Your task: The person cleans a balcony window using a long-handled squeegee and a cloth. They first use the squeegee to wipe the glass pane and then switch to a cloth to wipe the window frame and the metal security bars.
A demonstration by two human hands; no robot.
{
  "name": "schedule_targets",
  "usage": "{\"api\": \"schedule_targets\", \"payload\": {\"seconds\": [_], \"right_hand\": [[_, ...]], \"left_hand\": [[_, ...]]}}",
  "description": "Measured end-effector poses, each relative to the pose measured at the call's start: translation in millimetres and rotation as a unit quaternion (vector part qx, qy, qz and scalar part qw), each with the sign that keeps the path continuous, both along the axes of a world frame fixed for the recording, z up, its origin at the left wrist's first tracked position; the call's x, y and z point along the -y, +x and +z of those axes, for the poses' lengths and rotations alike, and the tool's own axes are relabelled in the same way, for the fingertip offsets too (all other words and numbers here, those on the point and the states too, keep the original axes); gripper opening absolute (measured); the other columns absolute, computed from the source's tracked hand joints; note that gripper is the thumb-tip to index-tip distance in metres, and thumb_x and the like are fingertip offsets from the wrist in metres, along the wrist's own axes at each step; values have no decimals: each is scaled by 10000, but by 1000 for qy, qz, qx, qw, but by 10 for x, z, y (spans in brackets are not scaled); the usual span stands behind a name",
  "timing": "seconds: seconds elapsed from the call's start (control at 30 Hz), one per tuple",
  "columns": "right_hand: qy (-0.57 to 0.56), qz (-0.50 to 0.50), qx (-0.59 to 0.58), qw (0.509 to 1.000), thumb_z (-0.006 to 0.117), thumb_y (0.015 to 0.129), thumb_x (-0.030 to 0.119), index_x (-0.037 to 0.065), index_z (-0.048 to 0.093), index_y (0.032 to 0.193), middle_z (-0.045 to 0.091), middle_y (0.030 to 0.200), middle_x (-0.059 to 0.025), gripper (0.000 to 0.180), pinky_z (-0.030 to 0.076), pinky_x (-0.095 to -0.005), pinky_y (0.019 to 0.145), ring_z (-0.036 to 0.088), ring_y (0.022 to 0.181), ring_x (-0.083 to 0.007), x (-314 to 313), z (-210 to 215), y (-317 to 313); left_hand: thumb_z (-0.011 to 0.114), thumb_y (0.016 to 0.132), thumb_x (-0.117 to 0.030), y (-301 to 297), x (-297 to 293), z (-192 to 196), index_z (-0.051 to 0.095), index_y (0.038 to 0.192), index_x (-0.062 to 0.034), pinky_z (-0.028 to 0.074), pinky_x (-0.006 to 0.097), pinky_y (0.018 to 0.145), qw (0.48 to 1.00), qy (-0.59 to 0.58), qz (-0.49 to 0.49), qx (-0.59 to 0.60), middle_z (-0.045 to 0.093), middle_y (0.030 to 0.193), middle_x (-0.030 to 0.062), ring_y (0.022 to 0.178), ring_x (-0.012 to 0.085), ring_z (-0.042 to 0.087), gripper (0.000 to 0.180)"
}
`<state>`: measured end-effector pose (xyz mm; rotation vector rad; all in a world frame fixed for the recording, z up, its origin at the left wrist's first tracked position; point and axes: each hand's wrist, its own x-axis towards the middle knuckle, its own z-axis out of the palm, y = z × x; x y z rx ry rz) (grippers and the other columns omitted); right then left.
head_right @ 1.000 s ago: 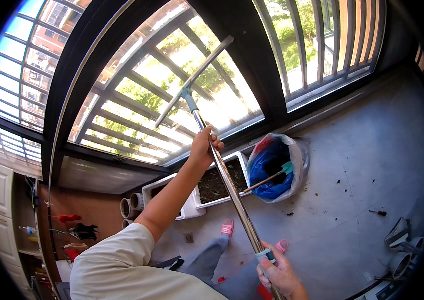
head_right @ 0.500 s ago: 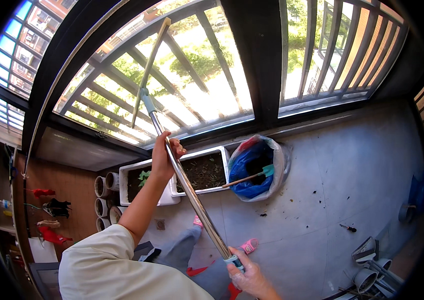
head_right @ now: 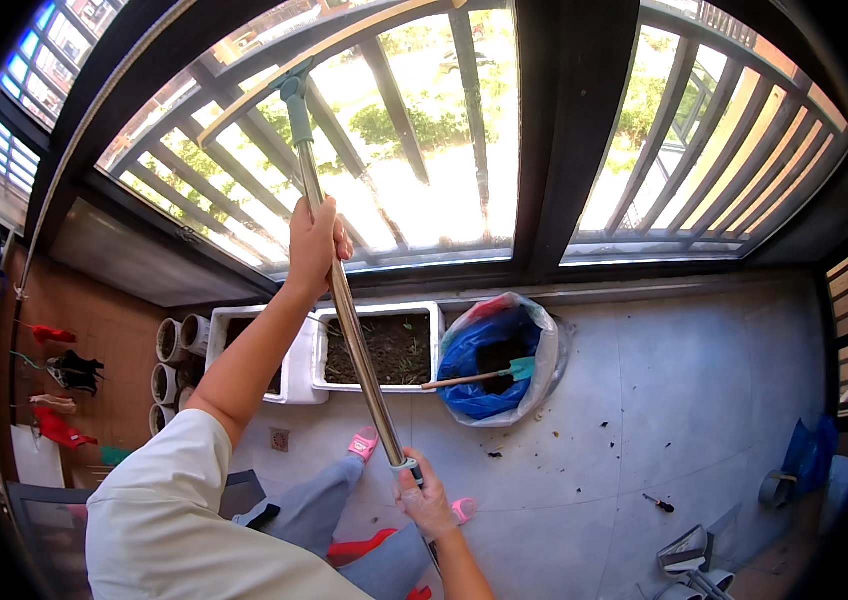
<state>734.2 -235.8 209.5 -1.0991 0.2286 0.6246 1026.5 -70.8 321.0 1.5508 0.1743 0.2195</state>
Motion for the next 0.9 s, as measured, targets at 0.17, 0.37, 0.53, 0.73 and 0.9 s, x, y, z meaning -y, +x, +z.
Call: {"api": "schedule_targets", "payload": {"seconds": [0.17,0.37,0.53,0.73,0.9], "right_hand": [[70,-27,-38,996,513,870,418,83,367,1252,466,633,-25,528,323,-203,428,417,498,-74,-208,-665,-61],[41,-33,-91,994,517,858,446,83,369,1255,454,619,-22,558,308,-208,421,407,494,-75,-221,-1527,-296],[38,-48,-131,989,520,852,457,76,372,1251,455,605,-22,571,308,-212,415,395,469,-81,-160,-2120,-433],[24,-90,-158,983,532,838,475,88,374,1251,459,592,-27,587,295,-216,393,398,439,-84,-280,-2455,-613],[15,-96,-183,978,535,838,467,90,392,1236,466,583,-35,567,293,-217,379,401,430,-92,-285,-2271,-786]], "left_hand": [[441,879,-177,6,-41,-628,353,852,-47,355,243,339,999,42,-4,-13,392,533,18,351,100,383,160],[431,893,-184,-95,-117,-1936,346,862,-51,363,242,325,994,80,-7,-72,401,524,24,341,102,398,160],[433,887,-184,-181,-84,-2932,336,841,-59,360,249,321,991,74,-11,-109,409,544,30,345,109,401,165],[455,858,-189,-265,-39,-3492,360,864,-30,379,293,331,981,91,-13,-173,451,543,64,354,154,460,185],[445,870,-197,-473,-90,-3221,355,863,-53,405,287,362,969,92,-64,-221,464,570,55,392,143,478,170]]}}
